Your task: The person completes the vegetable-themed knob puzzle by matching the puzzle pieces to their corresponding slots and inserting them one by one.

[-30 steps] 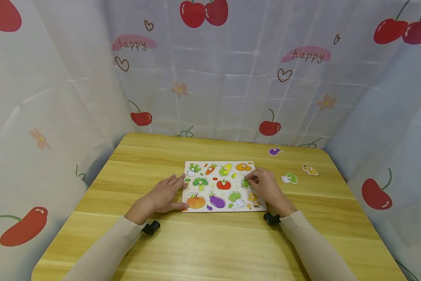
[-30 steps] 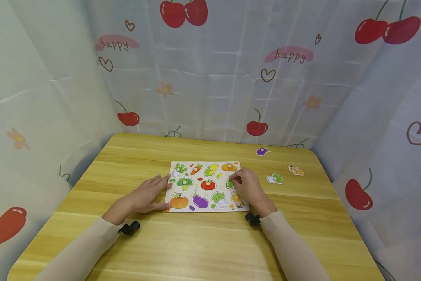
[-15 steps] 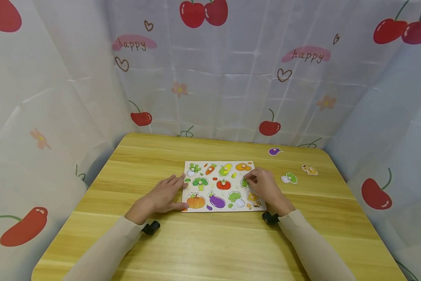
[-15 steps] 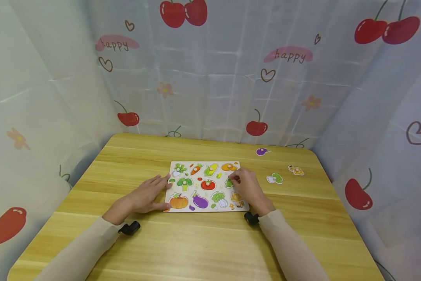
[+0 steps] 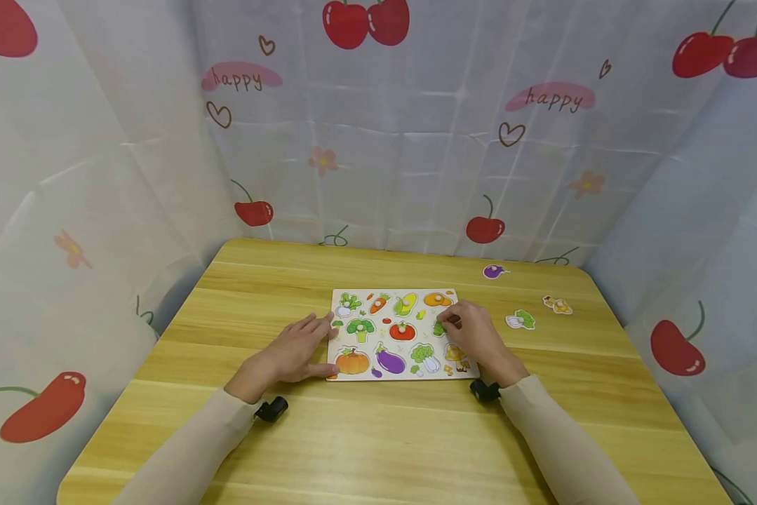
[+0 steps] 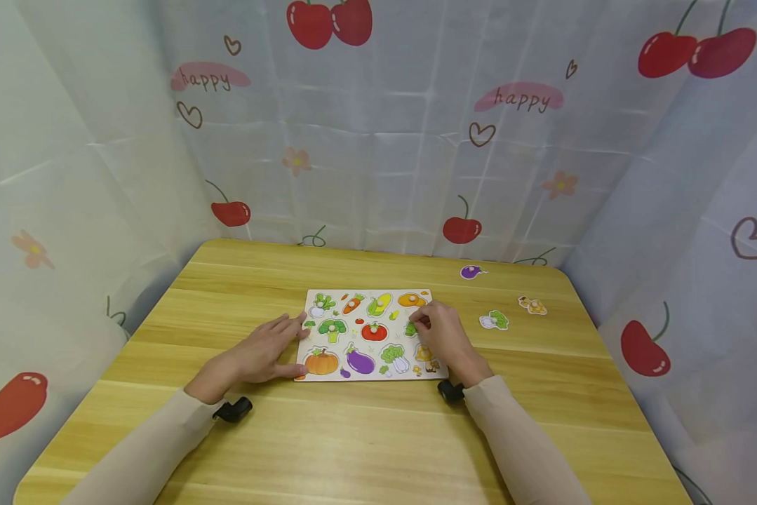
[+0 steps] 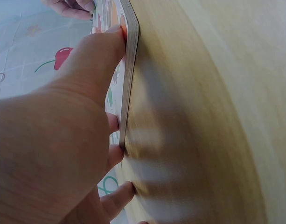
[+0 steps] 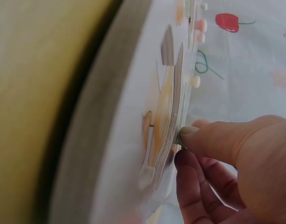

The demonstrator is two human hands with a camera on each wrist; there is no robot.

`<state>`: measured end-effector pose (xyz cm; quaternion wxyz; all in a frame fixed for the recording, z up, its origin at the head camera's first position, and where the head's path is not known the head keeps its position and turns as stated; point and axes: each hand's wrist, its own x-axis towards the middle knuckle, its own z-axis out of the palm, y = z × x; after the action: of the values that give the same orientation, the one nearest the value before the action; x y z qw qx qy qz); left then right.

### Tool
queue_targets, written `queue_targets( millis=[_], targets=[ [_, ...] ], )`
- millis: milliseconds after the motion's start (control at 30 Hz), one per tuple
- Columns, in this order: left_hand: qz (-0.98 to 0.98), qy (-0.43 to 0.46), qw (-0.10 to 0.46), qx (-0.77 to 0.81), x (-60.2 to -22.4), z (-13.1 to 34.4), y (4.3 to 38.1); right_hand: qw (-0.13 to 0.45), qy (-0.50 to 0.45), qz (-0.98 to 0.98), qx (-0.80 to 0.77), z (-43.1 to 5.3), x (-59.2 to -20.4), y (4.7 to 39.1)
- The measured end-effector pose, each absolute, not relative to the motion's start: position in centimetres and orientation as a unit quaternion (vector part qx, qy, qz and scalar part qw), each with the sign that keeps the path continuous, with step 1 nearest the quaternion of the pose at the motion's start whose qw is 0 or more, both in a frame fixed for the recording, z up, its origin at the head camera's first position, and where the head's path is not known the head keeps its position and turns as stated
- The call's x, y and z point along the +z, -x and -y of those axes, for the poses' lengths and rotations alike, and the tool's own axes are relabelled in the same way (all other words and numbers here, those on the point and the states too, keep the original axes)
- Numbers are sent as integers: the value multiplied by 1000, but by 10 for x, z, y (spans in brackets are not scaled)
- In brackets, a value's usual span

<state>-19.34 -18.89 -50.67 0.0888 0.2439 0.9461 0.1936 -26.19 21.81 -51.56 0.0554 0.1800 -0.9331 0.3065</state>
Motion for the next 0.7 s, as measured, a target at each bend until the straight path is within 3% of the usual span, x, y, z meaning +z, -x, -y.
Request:
queue_targets(
  millis=[700],
  targets=[
    [-943,-246,82,211,-520,193,199,52,-180,931,314,-220,-515,262]
  ],
)
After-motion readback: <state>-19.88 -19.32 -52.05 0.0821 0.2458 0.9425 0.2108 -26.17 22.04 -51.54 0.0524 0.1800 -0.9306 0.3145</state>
